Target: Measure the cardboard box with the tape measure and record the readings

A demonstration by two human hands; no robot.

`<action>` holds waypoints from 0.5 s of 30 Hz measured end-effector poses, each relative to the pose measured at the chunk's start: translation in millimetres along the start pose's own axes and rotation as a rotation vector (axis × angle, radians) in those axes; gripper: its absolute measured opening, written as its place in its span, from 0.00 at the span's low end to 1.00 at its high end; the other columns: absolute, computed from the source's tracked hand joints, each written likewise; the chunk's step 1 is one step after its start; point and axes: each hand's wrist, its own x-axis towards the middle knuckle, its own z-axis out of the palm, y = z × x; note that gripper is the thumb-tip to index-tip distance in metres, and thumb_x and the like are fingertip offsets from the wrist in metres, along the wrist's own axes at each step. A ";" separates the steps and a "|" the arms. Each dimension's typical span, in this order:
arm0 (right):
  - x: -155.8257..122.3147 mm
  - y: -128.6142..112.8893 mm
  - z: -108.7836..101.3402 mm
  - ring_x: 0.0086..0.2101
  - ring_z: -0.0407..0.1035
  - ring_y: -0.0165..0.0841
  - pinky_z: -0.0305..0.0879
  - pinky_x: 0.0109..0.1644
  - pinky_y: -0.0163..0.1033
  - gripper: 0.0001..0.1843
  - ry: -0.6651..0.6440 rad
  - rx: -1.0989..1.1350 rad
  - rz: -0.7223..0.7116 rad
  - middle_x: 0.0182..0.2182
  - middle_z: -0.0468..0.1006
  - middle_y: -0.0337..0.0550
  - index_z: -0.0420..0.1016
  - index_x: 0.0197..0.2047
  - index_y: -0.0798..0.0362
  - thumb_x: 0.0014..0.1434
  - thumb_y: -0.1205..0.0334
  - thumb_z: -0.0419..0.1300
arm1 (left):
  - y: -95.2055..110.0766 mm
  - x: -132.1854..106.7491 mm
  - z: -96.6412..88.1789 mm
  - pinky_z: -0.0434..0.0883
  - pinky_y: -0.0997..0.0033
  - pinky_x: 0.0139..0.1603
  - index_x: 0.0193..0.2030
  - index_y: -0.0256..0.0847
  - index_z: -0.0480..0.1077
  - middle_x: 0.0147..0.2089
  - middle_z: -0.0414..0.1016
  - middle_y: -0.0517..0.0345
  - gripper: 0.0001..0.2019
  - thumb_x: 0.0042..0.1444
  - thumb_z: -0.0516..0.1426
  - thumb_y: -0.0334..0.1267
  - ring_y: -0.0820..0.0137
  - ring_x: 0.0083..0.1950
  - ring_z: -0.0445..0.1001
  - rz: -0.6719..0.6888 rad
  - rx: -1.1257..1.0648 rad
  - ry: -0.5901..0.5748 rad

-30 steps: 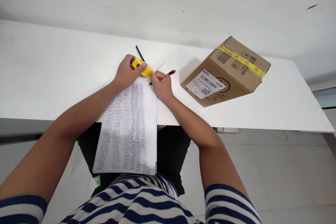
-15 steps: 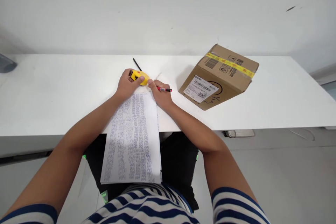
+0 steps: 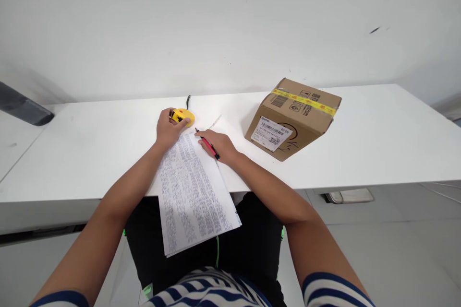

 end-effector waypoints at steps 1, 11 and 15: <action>-0.2 1.8 0.2 0.44 0.79 0.38 0.74 0.48 0.43 0.20 -0.060 -0.022 -0.027 0.50 0.84 0.43 0.75 0.61 0.44 0.68 0.62 0.55 | -1.1 1.4 -0.7 0.70 0.63 0.48 0.50 0.47 0.69 0.52 0.74 0.54 0.26 0.49 0.71 0.51 0.65 0.45 0.74 -0.013 -0.020 0.023; 4.8 6.4 8.5 0.32 0.73 0.32 0.73 0.35 0.40 0.35 -0.161 -0.257 -0.052 0.63 0.73 0.50 0.65 0.71 0.41 0.64 0.72 0.49 | 3.2 -0.1 -14.8 0.73 0.66 0.46 0.54 0.47 0.68 0.53 0.72 0.55 0.27 0.50 0.71 0.48 0.71 0.39 0.72 0.081 -0.099 0.157; 5.3 5.5 7.1 0.38 0.77 0.37 0.78 0.45 0.47 0.22 -0.003 -0.164 0.004 0.58 0.76 0.52 0.74 0.64 0.48 0.71 0.58 0.50 | 1.4 0.3 -14.1 0.73 0.67 0.47 0.56 0.47 0.67 0.54 0.71 0.55 0.28 0.51 0.70 0.48 0.72 0.38 0.72 0.096 -0.103 0.182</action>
